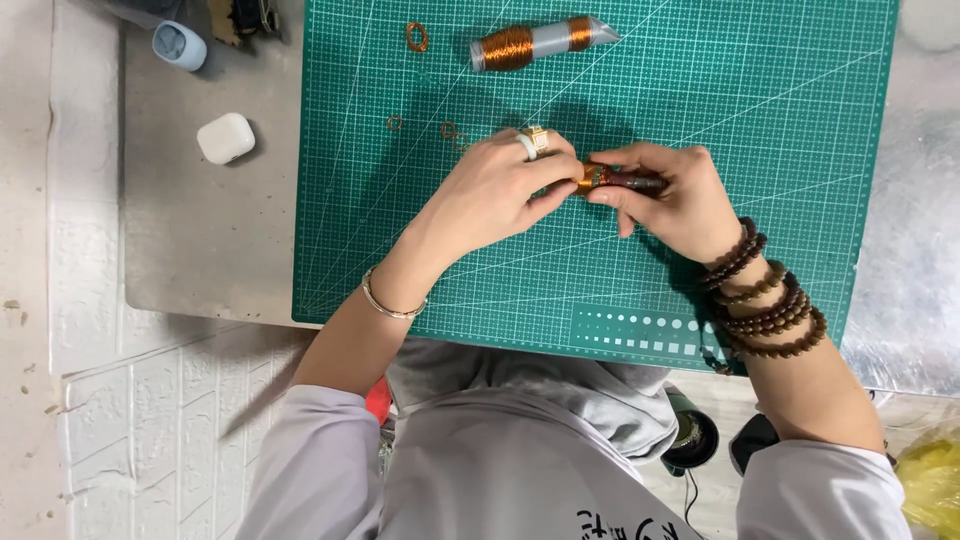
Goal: Inspecting and adjusting the copper windings on a motor armature at a workbench.
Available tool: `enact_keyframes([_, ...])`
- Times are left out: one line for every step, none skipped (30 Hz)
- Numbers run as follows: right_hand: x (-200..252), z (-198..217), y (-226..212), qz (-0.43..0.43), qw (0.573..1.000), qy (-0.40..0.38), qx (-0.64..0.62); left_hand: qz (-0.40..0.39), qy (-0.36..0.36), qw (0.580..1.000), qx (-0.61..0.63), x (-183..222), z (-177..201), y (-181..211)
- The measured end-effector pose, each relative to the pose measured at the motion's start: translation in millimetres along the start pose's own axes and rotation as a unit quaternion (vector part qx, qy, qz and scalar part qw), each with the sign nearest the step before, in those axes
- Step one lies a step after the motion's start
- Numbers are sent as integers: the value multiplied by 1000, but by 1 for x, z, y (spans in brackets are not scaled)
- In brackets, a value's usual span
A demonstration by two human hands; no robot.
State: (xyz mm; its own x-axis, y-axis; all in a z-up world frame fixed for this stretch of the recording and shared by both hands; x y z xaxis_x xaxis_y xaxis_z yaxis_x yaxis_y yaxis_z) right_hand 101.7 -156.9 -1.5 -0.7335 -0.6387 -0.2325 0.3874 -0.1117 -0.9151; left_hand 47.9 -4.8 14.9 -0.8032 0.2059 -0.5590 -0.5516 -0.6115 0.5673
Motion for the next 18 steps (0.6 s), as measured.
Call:
enact_keyframes([-1, 1, 2, 1, 1000, -1, 1, 0, 1, 1000, -1, 0, 0, -1])
enact_keyframes([-1, 2, 5, -7, 1000, -9, -21, 0, 0, 1000, 10, 1, -1, -2])
enact_keyframes([-1, 2, 7, -16, 999, -18, -42, 1, -2, 1000, 21, 2, -2, -2])
enact_keyframes([-1, 3, 8, -15, 999, -18, -42, 1, -1, 1000, 21, 1, 0, 0])
enact_keyframes([0, 4, 10, -26, 998, -23, -58, 11, -7, 999, 38, -1, 0, 2])
enact_keyframes([1, 4, 11, -37, 996, -29, -74, 22, -13, 998, 55, -2, 1, 3])
enact_keyframes([1, 4, 11, -39, 996, -29, -74, 22, -14, 998, 56, -1, 0, 2])
enact_keyframes([0, 4, 11, -35, 995, -30, -90, 31, -17, 996, 77, 0, -2, 1])
enact_keyframes([0, 3, 10, -33, 993, -30, -106, 39, -20, 994, 99, 1, -4, -1])
enact_keyframes([-1, 4, 10, -35, 993, -30, -106, 40, -21, 994, 100, 1, -6, -1])
enact_keyframes([-2, 4, 9, -32, 992, -29, -120, 48, -37, 992, 112, 2, -9, -1])
enact_keyframes([-2, 4, 7, -28, 990, -28, -134, 55, -52, 989, 123, 3, -12, -2])
enact_keyframes([-2, 4, 7, -30, 990, -27, -134, 56, -53, 989, 124, 4, -15, -3])
enact_keyframes([-2, 4, 6, -35, 989, -27, -140, 60, -54, 988, 130, 6, -18, -4])
enact_keyframes([-2, 3, 6, -40, 988, -28, -145, 65, -54, 987, 135, 7, -20, -5])
enact_keyframes([-2, 3, 5, -41, 988, -27, -146, 66, -54, 987, 135, 7, -22, -5])
enact_keyframes([-2, 3, 5, -38, 988, -30, -147, 73, -63, 985, 143, 7, -24, -6])
enact_keyframes([-3, 3, 5, -36, 988, -32, -147, 81, -71, 983, 152, 7, -26, -7])
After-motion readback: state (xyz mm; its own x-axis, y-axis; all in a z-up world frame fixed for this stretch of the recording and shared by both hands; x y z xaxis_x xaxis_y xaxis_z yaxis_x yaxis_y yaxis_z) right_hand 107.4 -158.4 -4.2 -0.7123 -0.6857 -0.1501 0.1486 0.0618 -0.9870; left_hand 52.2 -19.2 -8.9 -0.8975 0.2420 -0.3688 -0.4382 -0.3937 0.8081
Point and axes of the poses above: each hand's wrist, its own x-axis away from the middle knuckle, its own z-axis out of the back of the hand, y = z × x, the point moved 5 cm from there along -x, towards the middle knuckle, and after that the axes turned 12 degrees about y, right-handed, at the moved point
